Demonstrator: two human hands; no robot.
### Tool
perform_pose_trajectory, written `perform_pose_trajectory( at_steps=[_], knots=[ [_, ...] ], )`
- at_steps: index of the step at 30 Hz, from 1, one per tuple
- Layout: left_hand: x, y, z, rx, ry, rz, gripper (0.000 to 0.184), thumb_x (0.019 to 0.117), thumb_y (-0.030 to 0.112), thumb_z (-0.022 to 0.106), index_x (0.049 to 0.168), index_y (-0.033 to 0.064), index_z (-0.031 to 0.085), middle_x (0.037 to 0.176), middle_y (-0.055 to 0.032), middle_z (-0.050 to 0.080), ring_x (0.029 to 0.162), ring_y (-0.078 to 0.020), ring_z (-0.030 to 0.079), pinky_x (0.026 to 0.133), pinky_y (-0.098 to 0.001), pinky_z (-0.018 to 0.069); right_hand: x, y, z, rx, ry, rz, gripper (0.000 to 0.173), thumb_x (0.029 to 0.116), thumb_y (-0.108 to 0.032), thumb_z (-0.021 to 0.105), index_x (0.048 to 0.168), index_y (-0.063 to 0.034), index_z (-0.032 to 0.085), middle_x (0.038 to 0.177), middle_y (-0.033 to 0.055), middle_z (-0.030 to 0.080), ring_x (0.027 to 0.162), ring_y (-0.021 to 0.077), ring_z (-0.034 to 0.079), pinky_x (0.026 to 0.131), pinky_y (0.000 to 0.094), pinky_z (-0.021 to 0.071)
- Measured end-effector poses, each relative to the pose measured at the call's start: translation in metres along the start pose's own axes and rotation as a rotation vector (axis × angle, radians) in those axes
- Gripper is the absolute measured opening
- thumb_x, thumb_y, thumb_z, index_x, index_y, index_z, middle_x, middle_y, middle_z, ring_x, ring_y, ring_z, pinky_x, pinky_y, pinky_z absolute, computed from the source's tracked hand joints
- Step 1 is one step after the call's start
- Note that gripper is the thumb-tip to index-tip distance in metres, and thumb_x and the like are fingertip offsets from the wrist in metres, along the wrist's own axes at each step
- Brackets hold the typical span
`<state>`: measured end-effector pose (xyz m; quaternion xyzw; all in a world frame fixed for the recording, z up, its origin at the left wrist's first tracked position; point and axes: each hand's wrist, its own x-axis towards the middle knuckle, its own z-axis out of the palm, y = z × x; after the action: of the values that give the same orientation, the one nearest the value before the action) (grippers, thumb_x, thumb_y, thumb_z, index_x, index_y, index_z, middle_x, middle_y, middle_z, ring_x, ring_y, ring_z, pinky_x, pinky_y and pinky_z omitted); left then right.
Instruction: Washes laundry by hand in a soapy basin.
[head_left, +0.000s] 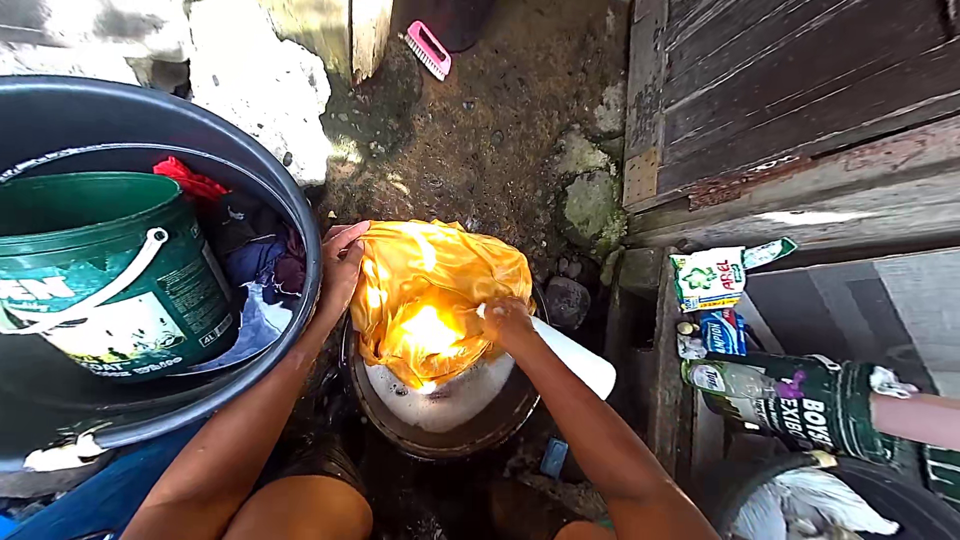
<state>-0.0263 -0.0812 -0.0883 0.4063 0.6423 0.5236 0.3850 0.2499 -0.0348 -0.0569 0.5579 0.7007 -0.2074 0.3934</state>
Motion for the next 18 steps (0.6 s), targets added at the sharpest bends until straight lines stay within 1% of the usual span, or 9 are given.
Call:
perform_pose_trajectory(
  at_steps=[2,5,8,9,10,12,13,15,18],
  knots=[
    [0.001,0.0,0.0,-0.002,0.007,0.0,0.034,0.1035,0.002,0.05,0.135,0.0005,0.063,0.144,-0.0188,0.055,0.127,-0.0257,0.057,0.103,-0.0379,0.0479,0.005,-0.005,0.001,-0.042,-0.006,-0.024,0.038,0.1034,-0.02,0.052,0.131,0.0032,0.063,0.14,0.0235,0.059,0.137,0.04,0.049,0.115,0.059,0.0336],
    [0.005,-0.004,0.0,-0.01,0.018,0.001,0.033,0.1031,0.001,0.051,0.134,-0.0005,0.063,0.142,-0.019,0.055,0.125,-0.0243,0.057,0.102,-0.0363,0.0485,0.005,-0.005,-0.012,-0.071,-0.1,0.048,0.039,0.1015,-0.016,0.054,0.133,0.0052,0.061,0.143,0.0252,0.056,0.139,0.0414,0.047,0.115,0.0612,0.0324],
    [0.002,-0.002,0.0,-0.006,0.008,-0.028,0.034,0.1041,0.003,0.051,0.137,0.0021,0.062,0.145,-0.0178,0.054,0.127,-0.0251,0.057,0.103,-0.0383,0.0486,0.01,-0.01,-0.017,-0.012,-0.042,-0.022,0.041,0.103,-0.024,0.054,0.135,-0.0003,0.063,0.142,0.0226,0.058,0.139,0.0397,0.047,0.118,0.0596,0.0295],
    [0.001,-0.002,0.0,0.0,0.001,-0.038,0.035,0.1049,0.005,0.051,0.138,0.0039,0.061,0.146,-0.0165,0.053,0.128,-0.0253,0.056,0.103,-0.0392,0.0483,0.011,-0.016,-0.016,-0.003,-0.001,-0.075,0.04,0.1042,-0.028,0.053,0.132,-0.0009,0.064,0.139,0.0227,0.06,0.137,0.0402,0.05,0.116,0.06,0.0319],
    [0.001,-0.003,0.002,-0.002,0.007,-0.031,0.035,0.1046,0.004,0.05,0.138,0.0024,0.061,0.146,-0.0179,0.053,0.128,-0.0265,0.056,0.103,-0.04,0.0477,0.012,-0.023,-0.015,-0.008,0.02,-0.115,0.04,0.1053,-0.029,0.052,0.13,-0.001,0.066,0.137,0.0228,0.062,0.135,0.0405,0.052,0.115,0.0602,0.0343],
    [0.002,-0.003,0.001,0.012,0.013,-0.015,0.035,0.1043,0.003,0.049,0.137,0.0011,0.062,0.145,-0.019,0.054,0.128,-0.0277,0.056,0.103,-0.0406,0.0482,0.015,-0.034,-0.015,-0.013,0.037,-0.131,0.038,0.1059,-0.027,0.051,0.128,-0.0001,0.066,0.135,0.0231,0.062,0.133,0.0407,0.053,0.112,0.0599,0.0372],
    [0.001,-0.002,0.0,0.016,0.011,-0.011,0.035,0.1043,0.003,0.049,0.137,0.0008,0.062,0.145,-0.0193,0.054,0.128,-0.0279,0.057,0.103,-0.0408,0.0485,0.017,-0.034,-0.017,0.003,0.055,-0.099,0.037,0.1044,-0.026,0.054,0.127,0.0011,0.066,0.134,0.024,0.062,0.132,0.0412,0.054,0.111,0.0602,0.0378],
    [0.002,-0.002,-0.001,0.02,0.008,-0.014,0.035,0.1043,0.003,0.05,0.137,0.0019,0.062,0.145,-0.0181,0.055,0.127,-0.0268,0.057,0.103,-0.04,0.0487,0.022,-0.024,-0.02,0.058,0.082,0.015,0.035,0.1013,-0.018,0.057,0.127,0.0034,0.066,0.137,0.0257,0.06,0.134,0.0429,0.051,0.112,0.0625,0.0363],
    [0.003,-0.007,0.0,0.005,0.01,-0.013,0.035,0.1042,0.003,0.05,0.137,0.0022,0.062,0.145,-0.0177,0.054,0.127,-0.0263,0.057,0.103,-0.039,0.049,0.032,0.003,-0.02,-0.028,0.084,0.143,0.032,0.0993,-0.014,0.059,0.124,0.0046,0.067,0.136,0.0263,0.06,0.132,0.0442,0.052,0.109,0.0638,0.0383]
  ],
)
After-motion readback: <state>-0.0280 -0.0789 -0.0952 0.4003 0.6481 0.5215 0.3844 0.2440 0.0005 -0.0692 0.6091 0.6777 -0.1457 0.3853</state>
